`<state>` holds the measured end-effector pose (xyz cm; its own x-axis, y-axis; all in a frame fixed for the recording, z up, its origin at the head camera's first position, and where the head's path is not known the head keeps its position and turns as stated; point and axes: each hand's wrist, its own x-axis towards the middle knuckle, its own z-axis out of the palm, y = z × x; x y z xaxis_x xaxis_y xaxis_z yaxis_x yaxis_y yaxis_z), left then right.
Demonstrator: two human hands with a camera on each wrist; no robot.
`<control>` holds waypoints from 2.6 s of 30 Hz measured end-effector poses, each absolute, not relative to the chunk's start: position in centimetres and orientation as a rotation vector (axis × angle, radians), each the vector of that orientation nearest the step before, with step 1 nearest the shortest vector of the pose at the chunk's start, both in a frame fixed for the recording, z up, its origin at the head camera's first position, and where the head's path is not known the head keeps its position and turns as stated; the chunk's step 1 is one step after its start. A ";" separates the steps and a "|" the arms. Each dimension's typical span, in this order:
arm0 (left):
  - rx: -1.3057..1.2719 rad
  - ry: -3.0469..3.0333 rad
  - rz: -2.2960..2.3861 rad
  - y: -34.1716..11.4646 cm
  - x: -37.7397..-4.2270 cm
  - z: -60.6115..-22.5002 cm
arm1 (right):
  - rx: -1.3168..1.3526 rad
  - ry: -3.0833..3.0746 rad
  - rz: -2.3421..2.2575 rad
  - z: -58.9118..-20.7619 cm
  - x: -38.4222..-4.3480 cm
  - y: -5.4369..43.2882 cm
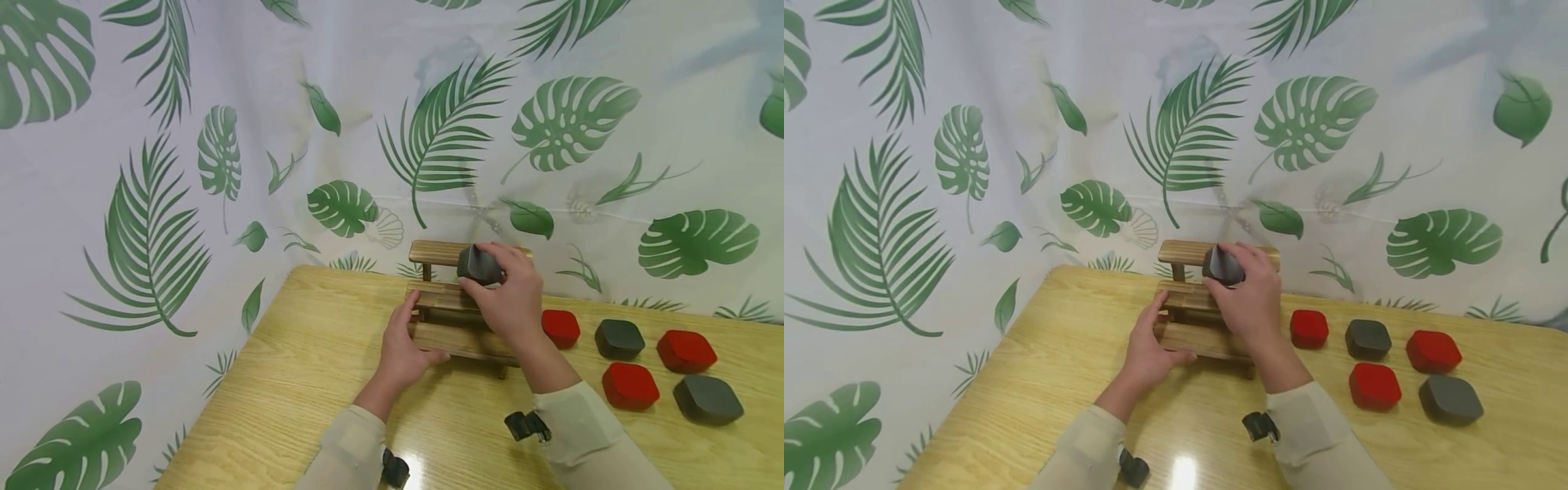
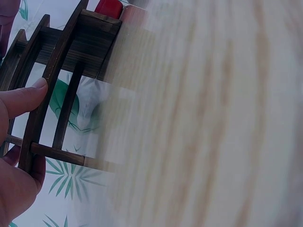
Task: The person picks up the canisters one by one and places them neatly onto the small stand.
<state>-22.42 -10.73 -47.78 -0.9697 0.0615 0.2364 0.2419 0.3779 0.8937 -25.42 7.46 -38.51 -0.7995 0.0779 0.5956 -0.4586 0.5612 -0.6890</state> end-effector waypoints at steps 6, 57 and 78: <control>-0.266 -2.474 -1.653 -10.8 -22.5 -47.8 | 0.315 -2.232 1.207 -38.3 -25.6 7.0; -0.284 -2.419 -1.718 -11.0 -22.6 -48.0 | 0.395 -2.278 1.151 -37.6 -28.1 4.4; -0.326 -2.397 -1.677 -11.0 -22.6 -47.9 | 0.388 -2.361 1.111 -37.1 -29.4 3.6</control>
<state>-22.60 -10.99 -47.93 -0.9560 0.0666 0.2856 0.2911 0.3327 0.8970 -29.42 3.62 -37.13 -0.8354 -0.0438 0.5479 -0.4501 0.6267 -0.6362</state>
